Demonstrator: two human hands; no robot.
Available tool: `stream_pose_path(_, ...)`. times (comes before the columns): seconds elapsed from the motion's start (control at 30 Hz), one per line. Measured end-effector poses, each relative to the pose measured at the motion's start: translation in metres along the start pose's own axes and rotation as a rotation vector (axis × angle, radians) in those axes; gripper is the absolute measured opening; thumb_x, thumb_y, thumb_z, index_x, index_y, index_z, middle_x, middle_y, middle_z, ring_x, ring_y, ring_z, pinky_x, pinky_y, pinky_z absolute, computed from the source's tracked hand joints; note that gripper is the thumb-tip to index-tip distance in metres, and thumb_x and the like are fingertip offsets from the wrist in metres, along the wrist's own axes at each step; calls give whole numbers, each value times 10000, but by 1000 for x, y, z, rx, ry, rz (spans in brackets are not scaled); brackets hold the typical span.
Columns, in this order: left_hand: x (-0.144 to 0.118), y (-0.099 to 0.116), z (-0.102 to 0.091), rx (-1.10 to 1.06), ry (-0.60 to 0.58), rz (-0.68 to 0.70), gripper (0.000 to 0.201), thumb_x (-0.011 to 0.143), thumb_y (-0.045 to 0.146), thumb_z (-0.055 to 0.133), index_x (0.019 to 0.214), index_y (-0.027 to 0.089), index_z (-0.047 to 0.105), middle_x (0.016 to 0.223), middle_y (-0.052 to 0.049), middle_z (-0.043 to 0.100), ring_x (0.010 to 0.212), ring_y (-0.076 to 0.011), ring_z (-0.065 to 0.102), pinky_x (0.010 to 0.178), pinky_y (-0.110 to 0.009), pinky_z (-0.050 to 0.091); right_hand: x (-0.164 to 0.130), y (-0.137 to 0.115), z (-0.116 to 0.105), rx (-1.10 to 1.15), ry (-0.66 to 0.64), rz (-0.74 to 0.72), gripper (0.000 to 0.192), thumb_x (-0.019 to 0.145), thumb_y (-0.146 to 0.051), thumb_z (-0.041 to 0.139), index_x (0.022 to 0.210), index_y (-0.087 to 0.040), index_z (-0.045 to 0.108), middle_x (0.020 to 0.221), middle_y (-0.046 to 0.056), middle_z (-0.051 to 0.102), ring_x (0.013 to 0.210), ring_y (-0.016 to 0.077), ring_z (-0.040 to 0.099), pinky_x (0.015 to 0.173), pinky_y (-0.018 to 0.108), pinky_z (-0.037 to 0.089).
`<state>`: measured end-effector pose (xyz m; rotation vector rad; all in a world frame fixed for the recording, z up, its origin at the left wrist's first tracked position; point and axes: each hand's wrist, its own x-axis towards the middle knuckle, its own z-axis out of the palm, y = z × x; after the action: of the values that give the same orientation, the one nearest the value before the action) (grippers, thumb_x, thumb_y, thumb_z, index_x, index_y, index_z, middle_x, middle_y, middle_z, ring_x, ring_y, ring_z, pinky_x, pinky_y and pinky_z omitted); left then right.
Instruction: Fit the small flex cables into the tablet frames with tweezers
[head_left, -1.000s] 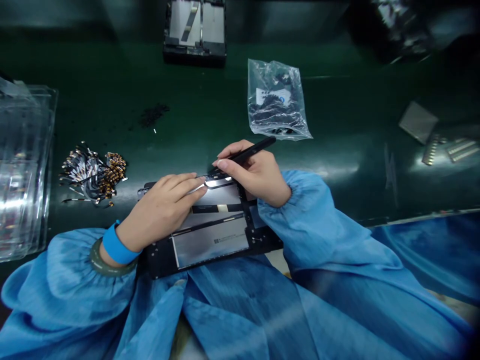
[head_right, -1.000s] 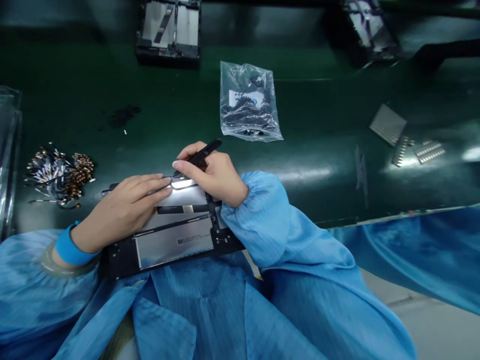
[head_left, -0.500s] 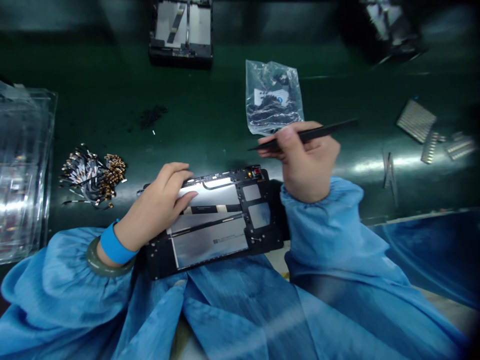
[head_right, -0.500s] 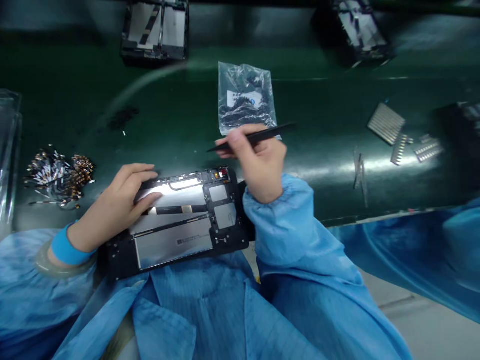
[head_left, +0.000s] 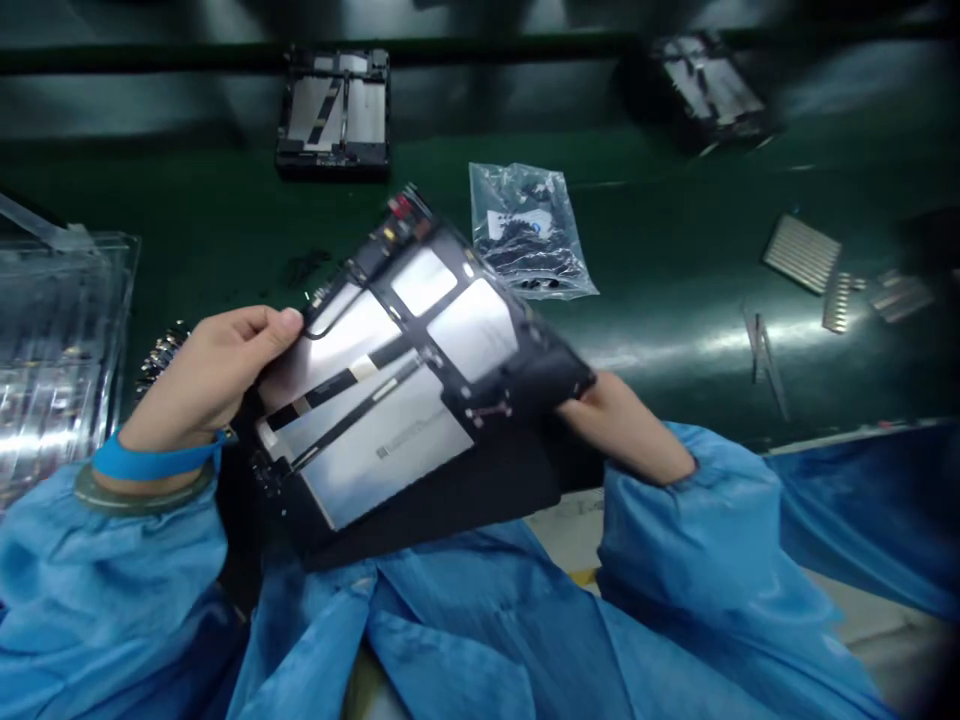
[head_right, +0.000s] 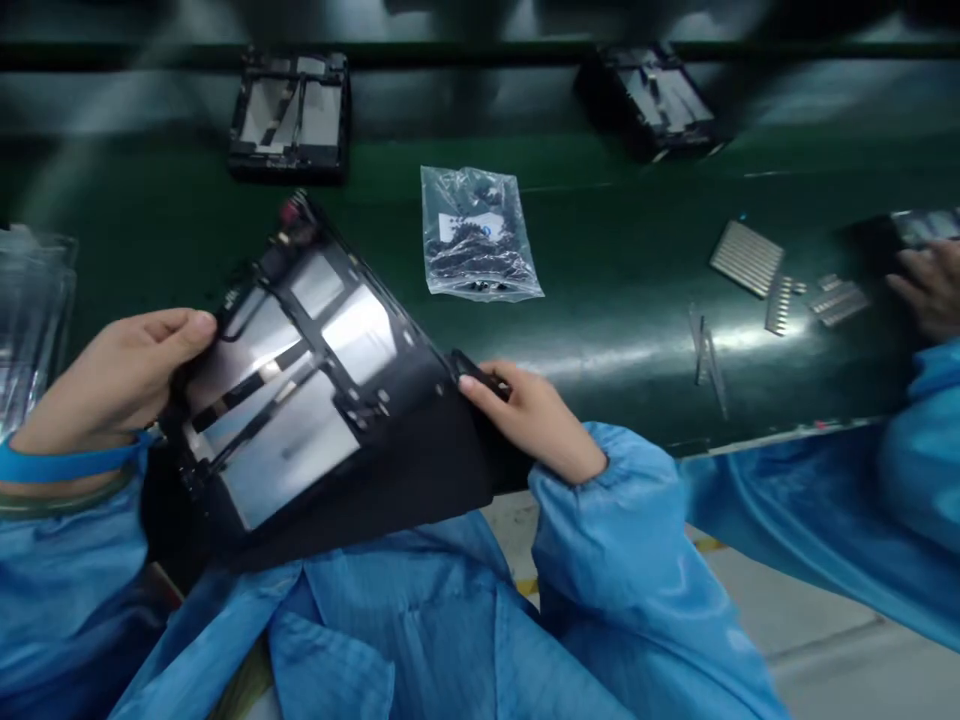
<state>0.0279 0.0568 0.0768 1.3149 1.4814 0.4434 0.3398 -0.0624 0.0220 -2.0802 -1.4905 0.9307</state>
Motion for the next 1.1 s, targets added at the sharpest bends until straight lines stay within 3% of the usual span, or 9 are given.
stream_pose_path(0.07,9,-1,-2,-228,-179,-123,212,848,366,521,735,187,539,483,36,485,406,-94,448,409,-209,357,-4,-2,5,11,-32,38,453,762,-602,552,934,-196,657,793,46,690,693,208,611,606,310,456)
stream_pose_path(0.23,20,-14,19,-428,-905,-490,375,773,457,432,478,226,445,375,-5,415,198,-132,305,257,-287,233,-6,-16,12,193,-130,169,483,666,-598,659,906,-179,669,816,52,683,775,211,629,635,293,470)
stream_pose_path(0.3,15,-17,29,-599,-1137,-534,345,738,400,488,457,213,416,427,-13,456,185,-114,291,247,-278,207,-6,-21,13,273,-218,224,522,637,-631,676,882,-170,671,711,30,643,667,175,594,540,266,422)
stream_pose_path(0.37,9,-18,33,-740,-1237,-498,250,705,283,523,484,197,445,477,-10,473,202,-93,299,252,-255,182,-6,-23,13,325,-303,265,535,616,-648,692,860,-172,668,631,4,592,574,140,537,468,245,356)
stream_pose_path(0.47,5,-20,31,-870,-1258,-454,155,705,187,490,550,182,500,535,-9,476,234,-79,305,265,-243,164,-6,-21,13,387,-387,273,478,621,-596,731,861,-188,661,697,7,617,641,147,564,510,234,389)
stream_pose_path(0.6,7,-27,29,-957,-1284,-447,212,775,167,405,602,179,526,570,-19,490,255,-82,305,279,-250,180,-5,-12,14,432,-389,240,429,631,-546,754,864,-199,658,856,34,667,847,203,605,684,264,464)
stream_pose_path(0.77,12,-41,33,-1003,-1335,-443,289,837,250,358,617,192,535,563,-23,490,251,-83,293,286,-256,173,-5,-6,15,389,-382,195,431,629,-581,734,774,-184,650,803,31,665,798,211,607,708,293,469)
stream_pose_path(0.97,19,-48,38,-715,-1191,-554,398,791,546,407,549,233,450,501,-31,414,301,-112,259,364,-325,216,-4,-10,11,317,-421,130,430,678,-596,679,806,-186,670,849,60,700,813,254,634,733,338,503)
stream_pose_path(1.1,21,-47,41,-480,-1077,-440,473,731,653,426,518,233,385,447,-15,361,281,-95,219,340,-319,177,-5,-13,9,324,-477,45,460,664,-574,699,939,-204,686,933,61,712,872,290,654,796,388,531)
